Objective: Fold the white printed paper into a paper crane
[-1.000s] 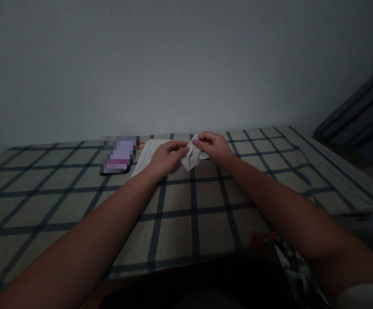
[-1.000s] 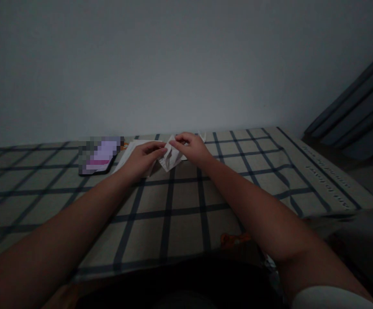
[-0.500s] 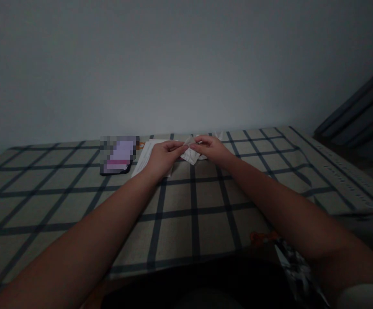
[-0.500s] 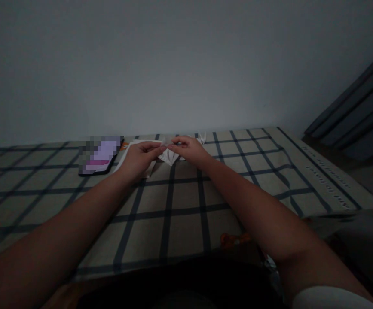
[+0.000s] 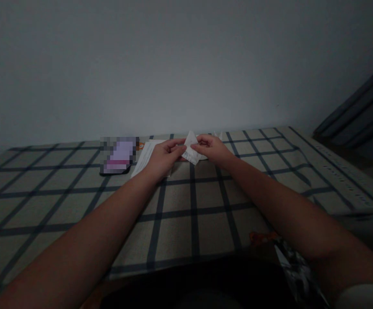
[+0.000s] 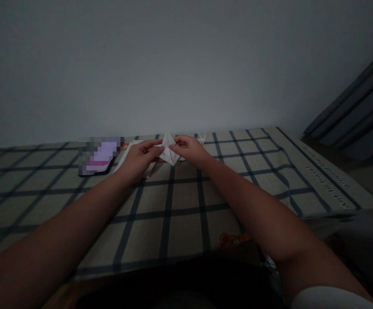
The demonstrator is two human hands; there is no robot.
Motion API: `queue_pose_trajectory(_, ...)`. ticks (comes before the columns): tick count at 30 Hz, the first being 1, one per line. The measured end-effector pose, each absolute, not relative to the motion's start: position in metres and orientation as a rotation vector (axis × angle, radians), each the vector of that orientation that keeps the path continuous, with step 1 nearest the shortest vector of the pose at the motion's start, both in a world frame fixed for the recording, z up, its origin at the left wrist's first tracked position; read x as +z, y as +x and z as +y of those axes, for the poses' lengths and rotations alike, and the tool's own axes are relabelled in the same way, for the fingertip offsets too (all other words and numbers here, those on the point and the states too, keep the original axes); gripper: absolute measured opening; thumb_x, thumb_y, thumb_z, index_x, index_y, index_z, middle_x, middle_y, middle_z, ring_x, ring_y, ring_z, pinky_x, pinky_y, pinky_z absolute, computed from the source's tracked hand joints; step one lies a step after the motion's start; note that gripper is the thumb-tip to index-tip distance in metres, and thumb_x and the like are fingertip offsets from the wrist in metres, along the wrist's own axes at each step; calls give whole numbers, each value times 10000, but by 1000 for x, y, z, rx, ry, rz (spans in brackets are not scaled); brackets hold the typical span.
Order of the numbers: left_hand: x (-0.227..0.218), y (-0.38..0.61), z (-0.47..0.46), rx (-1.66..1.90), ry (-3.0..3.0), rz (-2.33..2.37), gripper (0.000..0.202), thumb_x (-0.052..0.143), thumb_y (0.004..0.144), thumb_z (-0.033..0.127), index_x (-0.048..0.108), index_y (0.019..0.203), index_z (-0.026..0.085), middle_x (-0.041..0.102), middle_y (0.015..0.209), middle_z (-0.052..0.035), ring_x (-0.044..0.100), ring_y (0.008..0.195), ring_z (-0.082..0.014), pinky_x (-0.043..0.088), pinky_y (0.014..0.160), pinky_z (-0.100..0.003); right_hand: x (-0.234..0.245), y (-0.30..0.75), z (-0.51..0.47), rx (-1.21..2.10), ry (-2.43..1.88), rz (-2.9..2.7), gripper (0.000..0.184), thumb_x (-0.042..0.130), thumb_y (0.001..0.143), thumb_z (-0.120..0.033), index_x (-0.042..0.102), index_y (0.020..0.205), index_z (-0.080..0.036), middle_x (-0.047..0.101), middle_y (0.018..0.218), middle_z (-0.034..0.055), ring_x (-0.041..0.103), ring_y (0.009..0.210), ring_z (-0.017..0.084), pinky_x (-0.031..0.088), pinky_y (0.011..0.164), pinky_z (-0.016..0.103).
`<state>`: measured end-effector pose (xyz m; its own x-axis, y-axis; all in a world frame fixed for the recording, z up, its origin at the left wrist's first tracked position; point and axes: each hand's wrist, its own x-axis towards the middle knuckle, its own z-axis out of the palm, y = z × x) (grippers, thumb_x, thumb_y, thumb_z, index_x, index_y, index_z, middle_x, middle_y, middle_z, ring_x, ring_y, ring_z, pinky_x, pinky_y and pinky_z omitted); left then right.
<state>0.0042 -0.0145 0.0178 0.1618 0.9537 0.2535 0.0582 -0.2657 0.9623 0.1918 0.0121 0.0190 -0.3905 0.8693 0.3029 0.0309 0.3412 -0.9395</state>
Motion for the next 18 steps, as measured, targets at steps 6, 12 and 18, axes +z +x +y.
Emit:
queue_pose_trajectory(6,15,2,-12,1235,1511,1050,414,744,750,366,727,1097,141,758,951,-90,716,820,-207,607,822,-396,17,192,13,1188,-771,-1750,236,690,770,-341,632,919,-169,677,899,37,632,830,157,501,764,292)
queue_pose_trajectory(12,15,3,-12,1191,1473,954,499,727,777,329,663,1242,159,754,966,-89,721,813,-189,611,820,-377,18,192,14,1118,-769,-1727,229,688,779,-360,622,897,-176,655,873,26,614,802,149,499,755,295)
queue_pose_trajectory(18,15,1,-9,1181,1459,978,556,743,751,274,637,1282,147,751,827,-60,710,725,-165,611,786,-345,18,193,13,1136,-726,-1756,241,681,795,-366,615,926,-174,647,887,30,609,800,145,490,733,286)
